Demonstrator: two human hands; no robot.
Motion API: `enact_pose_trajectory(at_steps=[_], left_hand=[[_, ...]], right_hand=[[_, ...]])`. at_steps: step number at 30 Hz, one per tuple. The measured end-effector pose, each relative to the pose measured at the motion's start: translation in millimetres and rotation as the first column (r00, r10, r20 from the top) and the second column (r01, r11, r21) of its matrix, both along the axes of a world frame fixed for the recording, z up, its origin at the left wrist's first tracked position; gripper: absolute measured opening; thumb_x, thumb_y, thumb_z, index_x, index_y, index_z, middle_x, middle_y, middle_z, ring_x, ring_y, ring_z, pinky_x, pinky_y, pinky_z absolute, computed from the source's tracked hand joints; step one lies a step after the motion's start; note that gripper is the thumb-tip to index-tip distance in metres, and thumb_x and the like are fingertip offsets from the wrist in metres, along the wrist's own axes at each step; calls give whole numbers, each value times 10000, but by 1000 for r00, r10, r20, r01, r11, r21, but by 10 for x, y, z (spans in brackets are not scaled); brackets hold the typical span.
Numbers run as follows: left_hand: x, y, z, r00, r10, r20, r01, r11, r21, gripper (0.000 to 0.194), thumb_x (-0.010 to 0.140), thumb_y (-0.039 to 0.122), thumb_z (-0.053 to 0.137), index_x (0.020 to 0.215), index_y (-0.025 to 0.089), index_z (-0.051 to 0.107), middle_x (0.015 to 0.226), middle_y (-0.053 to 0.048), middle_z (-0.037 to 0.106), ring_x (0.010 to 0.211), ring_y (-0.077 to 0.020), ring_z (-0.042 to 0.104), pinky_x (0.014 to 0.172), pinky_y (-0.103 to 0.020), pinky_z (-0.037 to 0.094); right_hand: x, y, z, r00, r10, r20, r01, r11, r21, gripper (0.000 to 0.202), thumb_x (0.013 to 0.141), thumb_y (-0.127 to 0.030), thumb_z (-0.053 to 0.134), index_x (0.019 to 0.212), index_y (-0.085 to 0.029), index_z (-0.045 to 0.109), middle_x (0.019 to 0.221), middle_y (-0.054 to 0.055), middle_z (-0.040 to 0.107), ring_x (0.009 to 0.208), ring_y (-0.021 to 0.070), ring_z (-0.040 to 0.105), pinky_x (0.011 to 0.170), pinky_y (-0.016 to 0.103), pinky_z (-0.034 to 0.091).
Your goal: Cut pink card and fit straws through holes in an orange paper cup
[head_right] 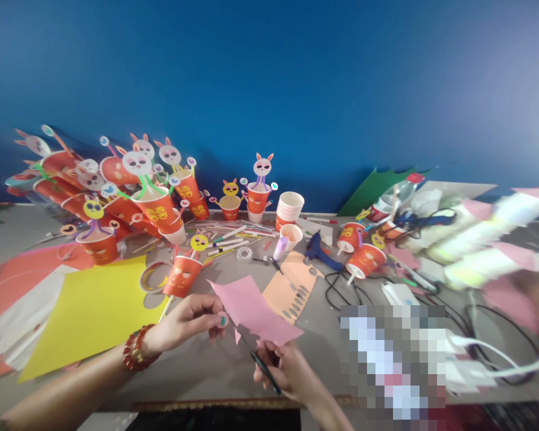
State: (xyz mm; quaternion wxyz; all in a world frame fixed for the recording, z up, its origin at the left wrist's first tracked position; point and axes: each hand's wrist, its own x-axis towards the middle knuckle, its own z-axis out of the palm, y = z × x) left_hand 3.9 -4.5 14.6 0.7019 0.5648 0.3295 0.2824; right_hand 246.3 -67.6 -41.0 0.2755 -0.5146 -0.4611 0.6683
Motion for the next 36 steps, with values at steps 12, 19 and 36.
enact_pose_trajectory(at_steps=[12,19,36], left_hand=[[0,1,23,1000,-1,-10,1,1000,18,350,881,451,641,762,122,630,706,-46,656,601,-121,601,602,-230,477],[-10,12,53,999,5,-35,-4,999,35,346,883,448,639,768,122,632,707,-45,657,605,-121,608,606,-229,481],[-88,-17,15,998,59,-10,-59,998,39,312,899,406,634,785,116,631,730,-56,674,608,-130,638,609,-239,500]], right_hand=[[8,-10,-52,998,-48,-28,46,996,-77,561,628,-712,691,684,-221,425,560,-62,450,425,90,486,416,207,386],[-3,-1,14,1000,3,23,-2,999,-49,544,603,-634,750,647,-225,394,521,-69,440,447,101,513,428,204,384],[50,-47,-14,992,112,-62,-108,992,66,511,642,-645,747,719,-204,499,615,-28,527,504,113,516,516,239,475]])
